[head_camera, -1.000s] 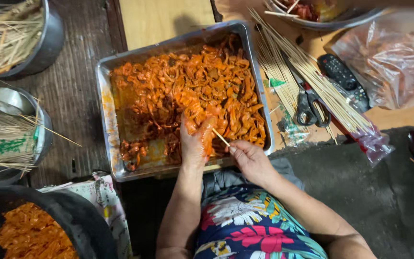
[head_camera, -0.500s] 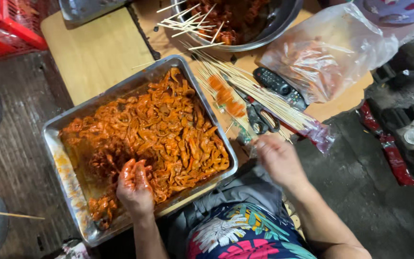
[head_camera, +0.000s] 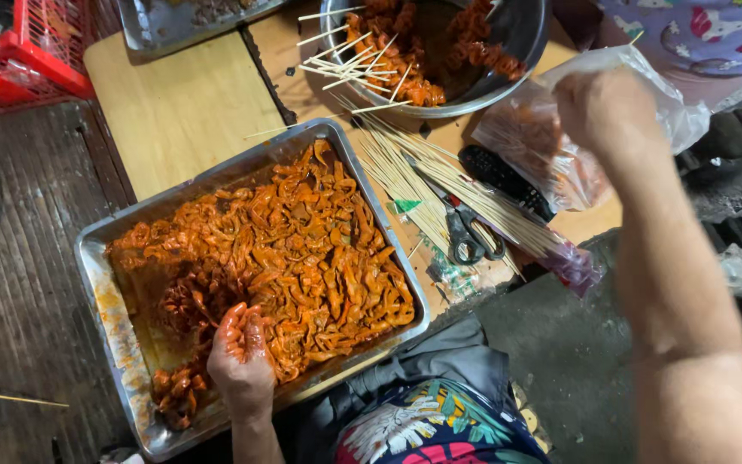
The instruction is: The person skewers pieces of marinated meat onto wooden sticks by hand and places the finished skewers into a metal bowl.
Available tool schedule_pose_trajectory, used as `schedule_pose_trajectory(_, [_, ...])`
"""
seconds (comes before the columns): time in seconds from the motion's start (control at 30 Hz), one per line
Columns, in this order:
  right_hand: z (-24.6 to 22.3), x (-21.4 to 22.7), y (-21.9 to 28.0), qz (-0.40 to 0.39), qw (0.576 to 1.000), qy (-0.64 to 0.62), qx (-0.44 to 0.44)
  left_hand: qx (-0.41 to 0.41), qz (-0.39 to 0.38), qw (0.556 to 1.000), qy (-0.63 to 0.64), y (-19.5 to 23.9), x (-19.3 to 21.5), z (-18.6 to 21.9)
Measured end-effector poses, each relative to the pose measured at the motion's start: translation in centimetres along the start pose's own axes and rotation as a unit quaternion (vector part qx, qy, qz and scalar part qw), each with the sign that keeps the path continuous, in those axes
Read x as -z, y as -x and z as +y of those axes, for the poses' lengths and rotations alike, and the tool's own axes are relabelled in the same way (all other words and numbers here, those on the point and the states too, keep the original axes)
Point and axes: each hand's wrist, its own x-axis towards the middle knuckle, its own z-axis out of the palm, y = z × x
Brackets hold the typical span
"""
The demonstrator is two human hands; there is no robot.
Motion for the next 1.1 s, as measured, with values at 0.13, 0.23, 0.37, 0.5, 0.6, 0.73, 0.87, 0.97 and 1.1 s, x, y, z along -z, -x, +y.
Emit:
schedule_pose_trajectory(0.13, [2.7, -1.1, -4.4, -0.048, 0.996, 0.069, 0.005, 0.031, 0.017, 0.998, 0.049, 0.1, 0.1, -1.3])
schedule_pose_trajectory(0.23, [4.1, -1.5, -5.2, -0.051, 0.997, 0.055, 0.031, 0.052, 0.019, 0.997, 0.062, 0.4, 0.2, -1.7])
schedule_pose_trajectory(0.37, [3.2, -1.1, -4.9, -0.091, 0.987, -0.124, -0.048, 0.044, 0.019, 0.998, 0.029, 0.7, 0.9, -1.8])
schedule_pose_trajectory(0.5, [0.3, -0.7, -4.4, -0.139, 0.952, -0.214, -0.168, 0.052, 0.015, 0.996, 0.069, 0.5, 0.6, -2.2])
schedule_pose_trajectory(0.6, [-2.2, -1.5, -2.8, -0.110, 0.940, -0.267, -0.183, 0.007, 0.012, 1.000, 0.020, 0.6, 0.5, -2.7])
schedule_pose_trajectory(0.73, [-4.5, -3.7, -0.6, -0.079, 0.895, -0.389, -0.203, -0.012, 0.017, 0.999, 0.026, 0.6, 0.5, -2.8])
schedule_pose_trajectory(0.87, [-6.2, -4.9, 0.6, -0.071, 0.770, -0.569, -0.279, -0.018, 0.025, 0.999, 0.009, 1.0, 0.8, -2.4])
schedule_pose_trajectory(0.97, [-7.6, -4.7, 0.9, -0.083, 0.653, -0.685, -0.313, -0.045, 0.037, 0.998, 0.015, 1.1, 0.7, -2.4])
schedule_pose_trajectory(1.1, [-10.5, -5.6, -0.6, -0.077, 0.550, -0.762, -0.334, 0.002, 0.027, 0.997, 0.073, 1.4, 0.6, -2.6])
